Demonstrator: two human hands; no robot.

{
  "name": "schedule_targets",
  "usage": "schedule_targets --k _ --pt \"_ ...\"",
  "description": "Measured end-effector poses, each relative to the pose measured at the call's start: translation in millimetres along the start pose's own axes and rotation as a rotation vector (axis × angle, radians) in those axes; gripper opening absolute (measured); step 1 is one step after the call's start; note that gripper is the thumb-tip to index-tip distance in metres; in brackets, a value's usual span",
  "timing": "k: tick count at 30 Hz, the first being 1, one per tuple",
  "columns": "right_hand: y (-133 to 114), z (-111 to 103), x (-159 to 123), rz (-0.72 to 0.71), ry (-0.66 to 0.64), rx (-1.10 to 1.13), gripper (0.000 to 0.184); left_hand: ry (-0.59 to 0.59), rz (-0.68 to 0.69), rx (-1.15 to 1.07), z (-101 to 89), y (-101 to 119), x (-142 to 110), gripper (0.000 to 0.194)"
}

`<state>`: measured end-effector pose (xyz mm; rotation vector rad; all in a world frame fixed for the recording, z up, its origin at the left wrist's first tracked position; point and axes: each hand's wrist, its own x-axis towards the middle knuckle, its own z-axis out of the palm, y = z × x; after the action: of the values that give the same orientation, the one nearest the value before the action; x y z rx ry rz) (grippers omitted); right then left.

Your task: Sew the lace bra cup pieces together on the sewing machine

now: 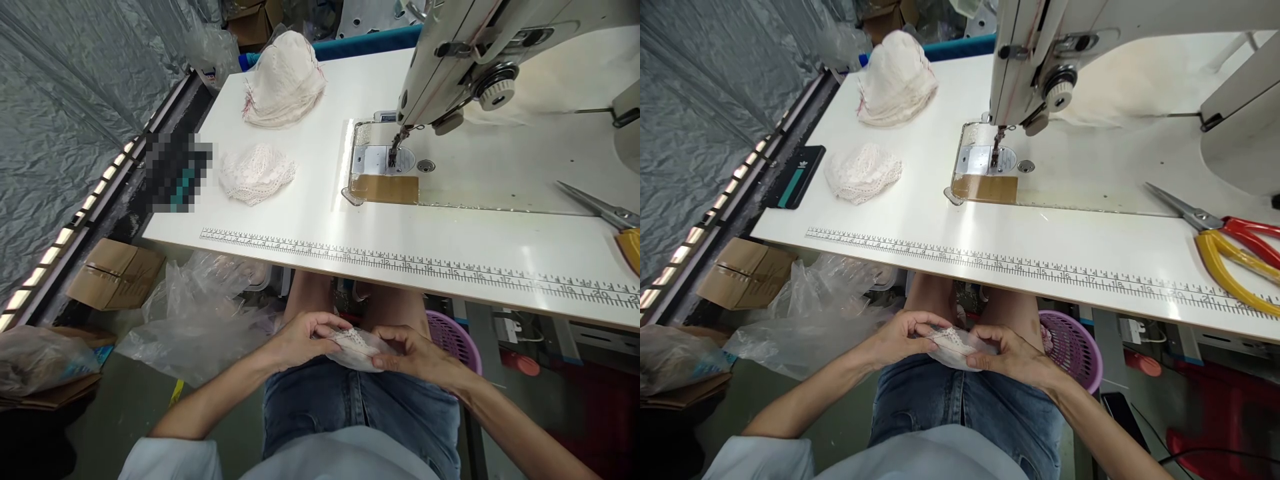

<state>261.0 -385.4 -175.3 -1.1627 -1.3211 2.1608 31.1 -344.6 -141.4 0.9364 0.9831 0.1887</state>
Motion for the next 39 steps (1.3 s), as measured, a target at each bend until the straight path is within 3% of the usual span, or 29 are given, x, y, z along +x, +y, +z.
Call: schedule_targets --k 13,33,39 --pt "-12 23 -1 -0.266 0.241 -0.214 0.03 0.032 0.11 0.273 3.1 2 -7 0.035" --pt "-21 25 4 -0.347 0.21 -0.248 0.021 0.061 0.071 0.347 3.4 2 -5 0.036" --pt "-21 29 5 -0.285 0.234 -0.392 0.017 0.073 0.037 0.371 5.6 2 -4 0.042"
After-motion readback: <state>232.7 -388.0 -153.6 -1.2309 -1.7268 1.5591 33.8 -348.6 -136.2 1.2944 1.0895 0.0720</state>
